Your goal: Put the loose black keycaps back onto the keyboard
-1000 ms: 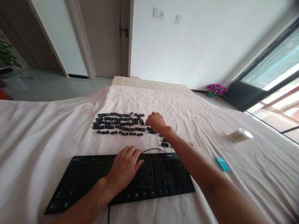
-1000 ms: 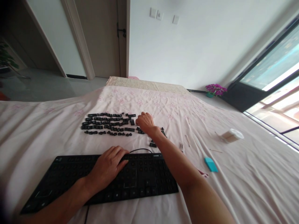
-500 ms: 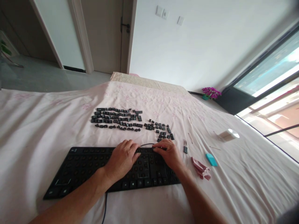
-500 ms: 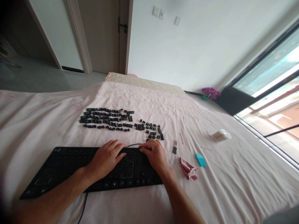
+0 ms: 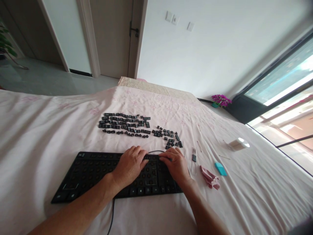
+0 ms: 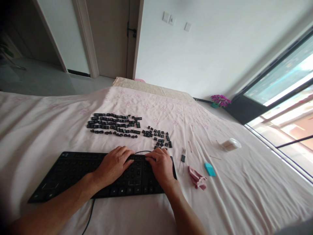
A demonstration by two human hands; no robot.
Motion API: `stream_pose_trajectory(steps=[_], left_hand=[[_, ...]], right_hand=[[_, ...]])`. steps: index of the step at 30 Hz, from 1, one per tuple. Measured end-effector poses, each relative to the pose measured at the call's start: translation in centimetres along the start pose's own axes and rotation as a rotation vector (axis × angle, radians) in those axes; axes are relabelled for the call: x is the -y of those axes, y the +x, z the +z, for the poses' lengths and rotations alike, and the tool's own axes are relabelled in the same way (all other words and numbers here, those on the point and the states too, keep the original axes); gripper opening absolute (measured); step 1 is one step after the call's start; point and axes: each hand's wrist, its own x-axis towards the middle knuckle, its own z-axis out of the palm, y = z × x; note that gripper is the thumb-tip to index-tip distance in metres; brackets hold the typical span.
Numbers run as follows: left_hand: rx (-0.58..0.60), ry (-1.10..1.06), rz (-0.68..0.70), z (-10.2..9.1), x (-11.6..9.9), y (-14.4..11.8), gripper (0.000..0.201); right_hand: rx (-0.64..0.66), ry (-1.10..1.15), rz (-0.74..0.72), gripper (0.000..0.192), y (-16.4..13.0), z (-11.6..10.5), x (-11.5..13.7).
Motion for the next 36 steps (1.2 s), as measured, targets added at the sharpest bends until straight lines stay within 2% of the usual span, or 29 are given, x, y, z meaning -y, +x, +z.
stream_pose_trajectory(steps=[9,19,28,32,36], left_hand=[[0.004,0.004,0.001,0.0,0.0,0.0,0.020],[0.006,0.018,-0.008,0.1,0.0,0.0,0.019],[0.014,0.012,-0.010,0.0,-0.1,0.0,0.020],[0.015,0.007,-0.013,-0.1,-0.1,0.0,0.020],[0.016,0.004,-0.009,-0.1,-0.1,0.0,0.021]], right_hand=[[0.053,-0.178,-0.160,0.025,-0.8,-0.5,1.3],[0.103,-0.225,-0.225,0.027,-1.0,-0.8,1.5],[0.106,-0.014,-0.025,0.019,0.2,-0.6,0.6],[0.137,-0.027,0.045,0.015,1.0,-0.8,0.6],[0.151,-0.104,0.022,0.015,1.0,-1.1,1.3]])
